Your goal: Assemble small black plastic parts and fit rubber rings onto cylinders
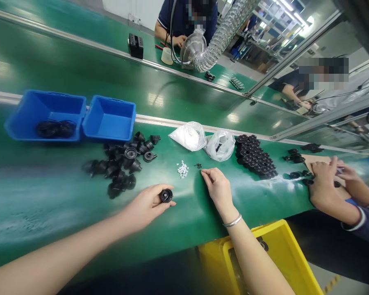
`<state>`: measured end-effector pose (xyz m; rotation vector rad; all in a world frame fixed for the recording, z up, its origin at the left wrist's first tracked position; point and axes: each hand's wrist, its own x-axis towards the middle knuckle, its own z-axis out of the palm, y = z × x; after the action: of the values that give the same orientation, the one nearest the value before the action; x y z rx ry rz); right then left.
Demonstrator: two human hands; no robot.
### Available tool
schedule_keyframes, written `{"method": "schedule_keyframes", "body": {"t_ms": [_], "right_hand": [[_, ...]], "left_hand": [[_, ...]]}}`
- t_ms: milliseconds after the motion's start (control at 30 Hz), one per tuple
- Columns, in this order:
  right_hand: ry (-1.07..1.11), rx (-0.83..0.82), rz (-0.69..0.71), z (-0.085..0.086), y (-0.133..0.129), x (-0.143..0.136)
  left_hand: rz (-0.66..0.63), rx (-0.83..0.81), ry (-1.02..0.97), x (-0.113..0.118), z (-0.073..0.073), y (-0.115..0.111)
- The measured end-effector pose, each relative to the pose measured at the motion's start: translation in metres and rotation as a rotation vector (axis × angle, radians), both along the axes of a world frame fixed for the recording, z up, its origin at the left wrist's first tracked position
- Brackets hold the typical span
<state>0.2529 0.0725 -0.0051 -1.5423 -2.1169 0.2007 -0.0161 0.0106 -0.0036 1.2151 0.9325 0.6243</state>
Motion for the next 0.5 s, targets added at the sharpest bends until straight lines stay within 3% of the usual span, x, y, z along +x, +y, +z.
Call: {"method": "schedule_keyframes", "body": {"t_ms": [267,367,500], "right_hand": [[0.068,-0.172,-0.080,0.002,0.009,0.009],[0.144,-0.215,-0.036,0.014,-0.009,-0.017],[0.332,-0.277,0.184,0.029,-0.047,-0.069]], "left_hand": [[0.000,-0.024,0.031,0.000,0.007,0.001],[0.001,-0.019,0.011,0.000,0.006,0.001],[0.021,0.053,0.014,0.000,0.003,0.001]]}}
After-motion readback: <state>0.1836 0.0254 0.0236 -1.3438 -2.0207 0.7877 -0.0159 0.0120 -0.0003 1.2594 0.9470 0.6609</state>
